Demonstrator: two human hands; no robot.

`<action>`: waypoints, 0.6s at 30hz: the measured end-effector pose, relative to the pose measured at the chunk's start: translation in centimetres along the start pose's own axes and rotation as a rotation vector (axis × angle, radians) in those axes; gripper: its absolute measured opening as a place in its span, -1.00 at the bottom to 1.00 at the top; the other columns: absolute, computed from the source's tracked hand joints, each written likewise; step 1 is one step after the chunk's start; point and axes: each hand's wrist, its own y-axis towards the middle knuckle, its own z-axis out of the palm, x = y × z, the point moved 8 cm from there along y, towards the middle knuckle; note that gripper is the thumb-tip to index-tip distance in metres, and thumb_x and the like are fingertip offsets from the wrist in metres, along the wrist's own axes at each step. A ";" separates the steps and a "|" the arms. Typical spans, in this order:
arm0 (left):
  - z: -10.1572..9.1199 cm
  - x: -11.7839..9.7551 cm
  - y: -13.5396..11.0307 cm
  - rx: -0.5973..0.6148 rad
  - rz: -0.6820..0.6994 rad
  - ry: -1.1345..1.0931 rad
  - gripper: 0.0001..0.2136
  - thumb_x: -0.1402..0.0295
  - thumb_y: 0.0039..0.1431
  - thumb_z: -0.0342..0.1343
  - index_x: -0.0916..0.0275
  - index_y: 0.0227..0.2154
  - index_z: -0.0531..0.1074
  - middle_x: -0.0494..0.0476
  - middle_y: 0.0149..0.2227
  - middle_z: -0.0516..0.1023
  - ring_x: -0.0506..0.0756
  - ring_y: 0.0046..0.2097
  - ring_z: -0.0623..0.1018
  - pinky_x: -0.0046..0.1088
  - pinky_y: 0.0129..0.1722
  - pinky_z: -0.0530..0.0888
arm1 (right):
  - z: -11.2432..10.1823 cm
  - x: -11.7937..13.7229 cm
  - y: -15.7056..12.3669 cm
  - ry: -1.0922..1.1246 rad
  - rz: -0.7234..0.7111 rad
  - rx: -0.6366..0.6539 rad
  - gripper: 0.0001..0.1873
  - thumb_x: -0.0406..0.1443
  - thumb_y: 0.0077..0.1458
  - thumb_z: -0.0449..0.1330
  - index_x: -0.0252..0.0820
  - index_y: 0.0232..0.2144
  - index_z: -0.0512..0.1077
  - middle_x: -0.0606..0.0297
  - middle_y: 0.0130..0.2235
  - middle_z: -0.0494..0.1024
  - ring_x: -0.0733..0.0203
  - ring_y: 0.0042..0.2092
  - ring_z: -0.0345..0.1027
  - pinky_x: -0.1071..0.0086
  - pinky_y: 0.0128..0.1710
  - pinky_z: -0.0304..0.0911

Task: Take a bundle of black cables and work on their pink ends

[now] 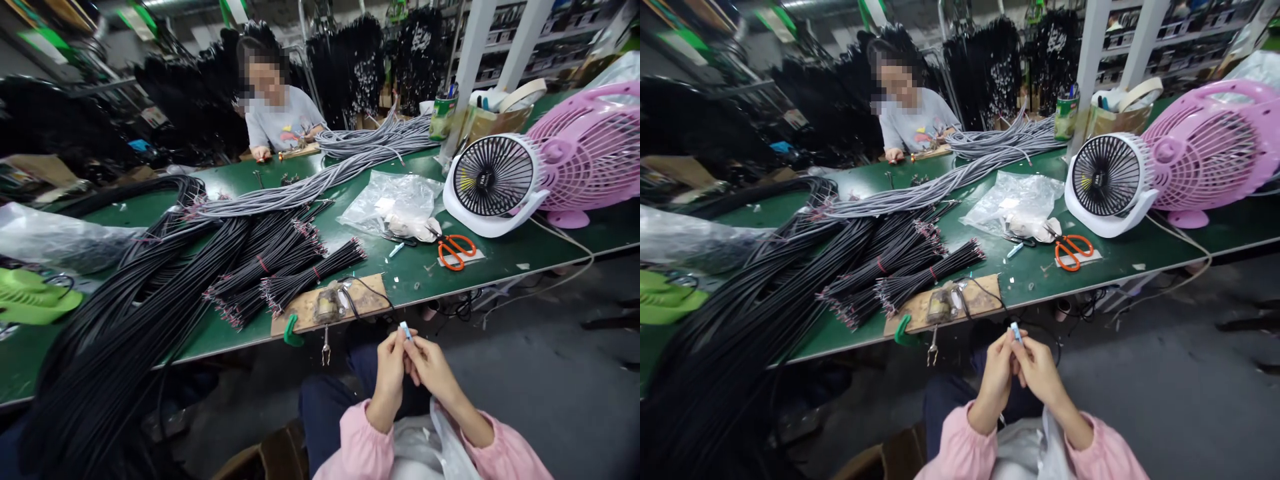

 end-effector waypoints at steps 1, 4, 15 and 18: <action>0.8 0.3 0.6 0.052 -0.035 -0.021 -0.49 -0.05 0.07 0.11 0.42 -0.27 0.49 -0.08 -0.74 0.19 -0.08 -0.77 0.21 -0.62 -0.81 0.14 | -0.5 -0.1 0.5 0.014 0.002 -0.024 -0.49 0.06 0.16 0.06 -0.28 -0.51 0.28 0.38 -0.68 0.31 0.46 -0.75 0.11 0.60 -0.77 -0.07; 2.8 0.8 2.3 0.184 -0.126 -0.103 -0.42 -0.10 0.06 0.07 0.44 -0.22 0.48 -0.06 -0.76 0.23 -0.02 -0.77 0.28 -0.59 -0.82 0.19 | -1.6 -0.5 2.0 0.071 0.029 -0.084 -0.44 0.12 0.13 0.02 -0.26 -0.55 0.25 0.40 -0.73 0.28 0.47 -0.79 0.01 0.60 -0.81 -0.17; 4.2 1.8 4.1 0.248 -0.147 -0.331 -0.51 -0.03 0.01 0.19 0.42 -0.34 0.45 0.02 -0.68 0.38 -0.01 -0.72 0.38 -0.54 -0.72 0.33 | -2.8 -0.5 3.4 0.109 0.164 -0.021 -0.35 0.25 -0.06 0.09 -0.21 -0.64 0.19 0.52 -0.82 0.04 0.51 -0.79 -0.24 0.58 -0.81 -0.30; 4.1 1.7 4.2 0.239 -0.153 -0.370 -0.58 0.05 0.00 0.24 0.41 -0.37 0.46 0.12 -0.50 0.50 -0.04 -0.64 0.43 -0.56 -0.67 0.34 | -3.0 0.1 3.4 0.031 0.133 -0.049 -0.34 0.26 -0.04 0.06 -0.21 -0.66 0.21 0.48 -0.82 0.06 0.48 -0.79 -0.21 0.54 -0.80 -0.27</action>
